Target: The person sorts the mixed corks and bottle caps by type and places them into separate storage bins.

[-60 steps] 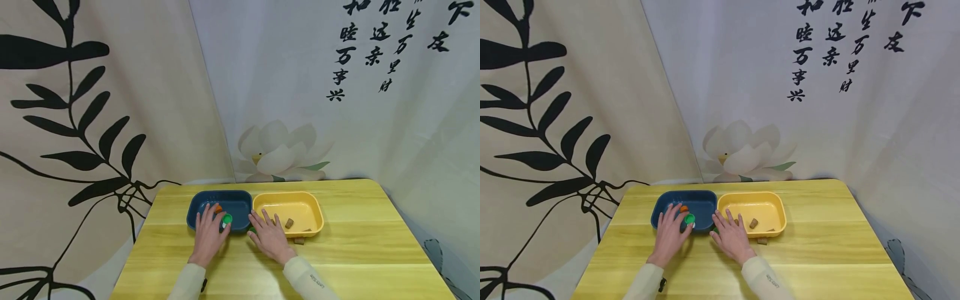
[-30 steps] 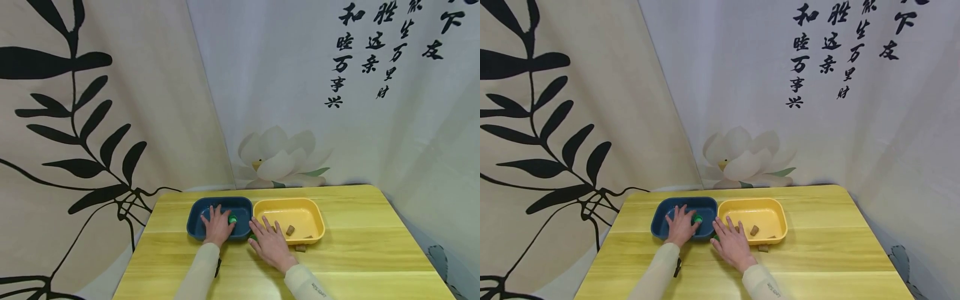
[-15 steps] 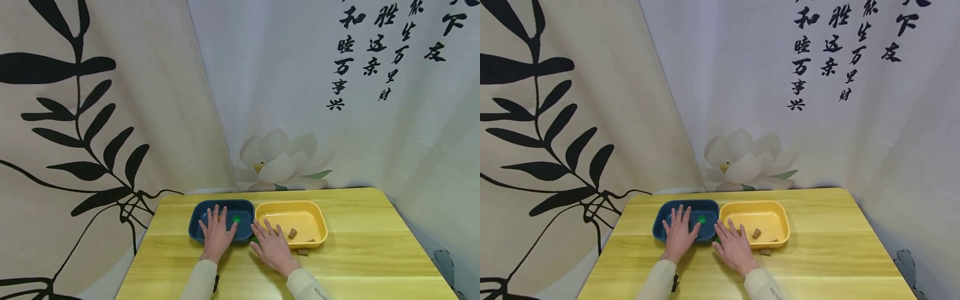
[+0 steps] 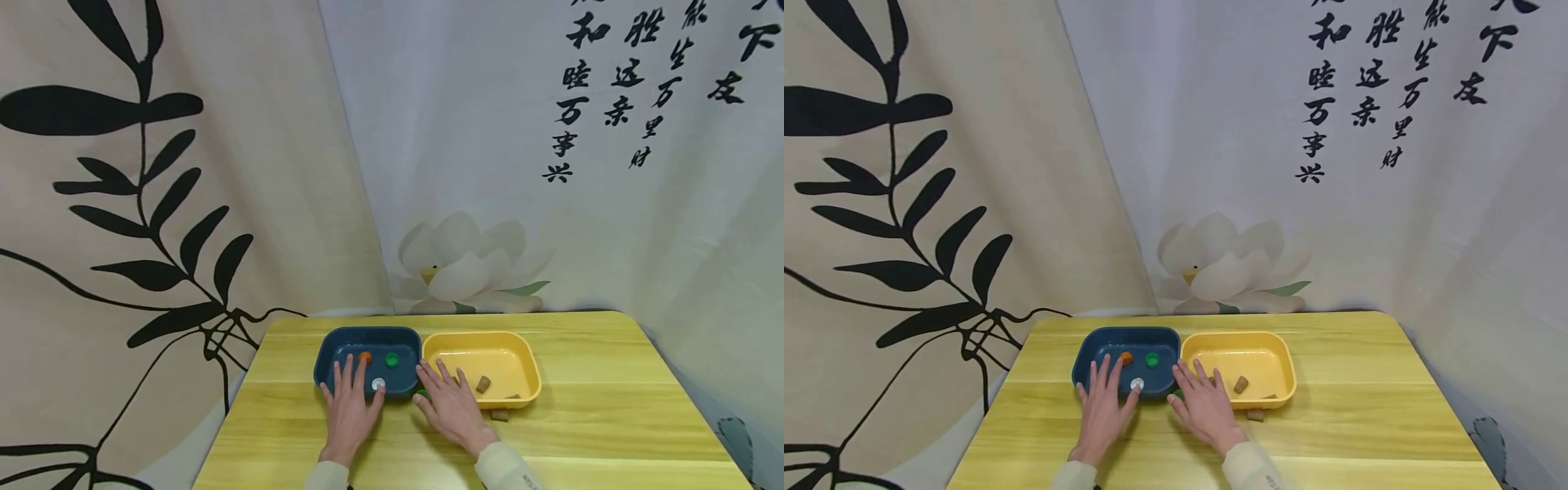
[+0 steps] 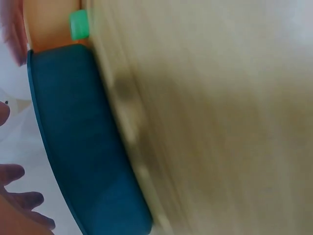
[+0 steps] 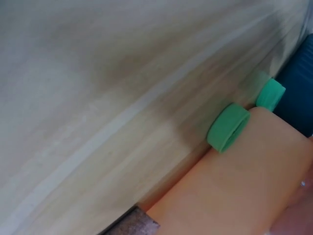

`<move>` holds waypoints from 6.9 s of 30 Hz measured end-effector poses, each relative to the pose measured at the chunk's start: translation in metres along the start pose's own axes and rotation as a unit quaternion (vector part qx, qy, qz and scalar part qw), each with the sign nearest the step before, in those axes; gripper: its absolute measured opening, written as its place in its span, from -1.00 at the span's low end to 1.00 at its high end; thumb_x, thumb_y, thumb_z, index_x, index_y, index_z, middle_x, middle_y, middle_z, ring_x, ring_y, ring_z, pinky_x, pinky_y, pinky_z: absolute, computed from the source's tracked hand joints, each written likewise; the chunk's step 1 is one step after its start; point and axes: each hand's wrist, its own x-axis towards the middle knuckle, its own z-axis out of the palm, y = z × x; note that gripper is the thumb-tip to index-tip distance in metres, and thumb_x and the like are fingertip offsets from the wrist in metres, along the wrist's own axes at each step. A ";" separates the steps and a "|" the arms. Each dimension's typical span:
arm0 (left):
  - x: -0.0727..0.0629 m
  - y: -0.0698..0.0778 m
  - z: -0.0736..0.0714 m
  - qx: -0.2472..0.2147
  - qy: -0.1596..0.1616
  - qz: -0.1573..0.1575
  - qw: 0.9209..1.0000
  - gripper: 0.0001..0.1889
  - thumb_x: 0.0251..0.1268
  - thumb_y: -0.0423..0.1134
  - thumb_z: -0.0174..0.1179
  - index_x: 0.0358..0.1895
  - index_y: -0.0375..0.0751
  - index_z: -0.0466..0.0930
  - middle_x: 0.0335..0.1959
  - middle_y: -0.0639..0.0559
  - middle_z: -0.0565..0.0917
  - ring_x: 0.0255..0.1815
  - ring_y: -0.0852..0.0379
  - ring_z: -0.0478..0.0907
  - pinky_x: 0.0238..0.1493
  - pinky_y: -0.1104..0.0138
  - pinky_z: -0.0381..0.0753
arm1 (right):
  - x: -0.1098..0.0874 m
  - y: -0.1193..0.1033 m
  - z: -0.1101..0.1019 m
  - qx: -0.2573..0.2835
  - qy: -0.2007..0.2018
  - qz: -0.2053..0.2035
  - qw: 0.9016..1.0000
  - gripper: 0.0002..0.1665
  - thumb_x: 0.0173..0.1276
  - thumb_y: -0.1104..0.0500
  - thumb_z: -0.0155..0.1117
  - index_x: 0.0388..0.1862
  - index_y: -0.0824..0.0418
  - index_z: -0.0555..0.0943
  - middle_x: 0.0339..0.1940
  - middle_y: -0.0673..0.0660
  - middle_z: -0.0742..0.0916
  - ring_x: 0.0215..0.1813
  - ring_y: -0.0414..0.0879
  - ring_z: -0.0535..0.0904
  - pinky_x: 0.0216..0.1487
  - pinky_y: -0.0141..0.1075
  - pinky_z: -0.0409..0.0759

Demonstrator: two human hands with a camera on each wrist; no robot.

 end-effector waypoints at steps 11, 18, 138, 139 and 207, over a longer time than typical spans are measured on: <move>-0.025 0.006 0.003 -0.008 0.021 0.027 0.999 -0.24 0.29 0.11 0.36 0.48 -0.18 0.44 0.56 -0.30 0.30 0.56 -0.48 0.12 0.32 -0.55 0.06 | -0.016 0.011 -0.012 0.048 0.048 0.033 0.997 -0.31 0.66 -0.14 0.00 0.61 0.18 0.35 0.62 0.13 0.38 0.64 0.18 0.18 0.49 0.34 0.17; -0.032 0.011 0.007 -0.016 0.035 0.057 0.998 -0.31 0.29 0.05 0.38 0.43 -0.16 0.49 0.53 -0.26 0.35 0.55 -0.41 0.19 0.35 -0.44 0.23 | -0.021 0.027 -0.027 0.060 0.082 0.057 0.993 -0.29 0.68 -0.17 -0.05 0.61 0.19 0.33 0.62 0.13 0.37 0.65 0.18 0.15 0.49 0.35 0.16; -0.025 0.004 -0.034 -0.001 -0.018 0.100 0.995 -0.62 0.27 -0.09 0.48 0.10 -0.17 0.75 0.25 -0.17 0.65 0.35 -0.29 0.50 0.30 -0.20 0.48 | -0.002 -0.011 -0.003 -0.046 -0.037 -0.014 0.998 -0.27 0.67 -0.28 -0.15 0.60 0.07 0.37 0.65 0.01 0.33 0.66 0.16 0.15 0.50 0.33 0.15; -0.022 0.004 -0.036 0.001 -0.014 0.098 0.995 -0.61 0.28 -0.09 0.48 0.10 -0.17 0.75 0.25 -0.17 0.65 0.36 -0.29 0.49 0.30 -0.21 0.47 | -0.002 -0.011 -0.003 -0.047 -0.036 -0.015 0.998 -0.27 0.67 -0.28 -0.15 0.60 0.07 0.37 0.65 0.01 0.34 0.65 0.16 0.16 0.50 0.33 0.16; 0.016 0.034 -0.014 0.017 -0.037 0.093 0.995 -0.22 0.45 0.14 0.24 0.62 -0.08 0.24 0.66 -0.17 0.15 0.62 -0.36 0.08 0.42 -0.45 0.10 | -0.028 0.006 -0.042 0.061 0.064 0.049 0.995 -0.24 0.66 -0.20 -0.04 0.67 0.13 0.24 0.67 0.10 0.29 0.67 0.19 0.10 0.51 0.34 0.12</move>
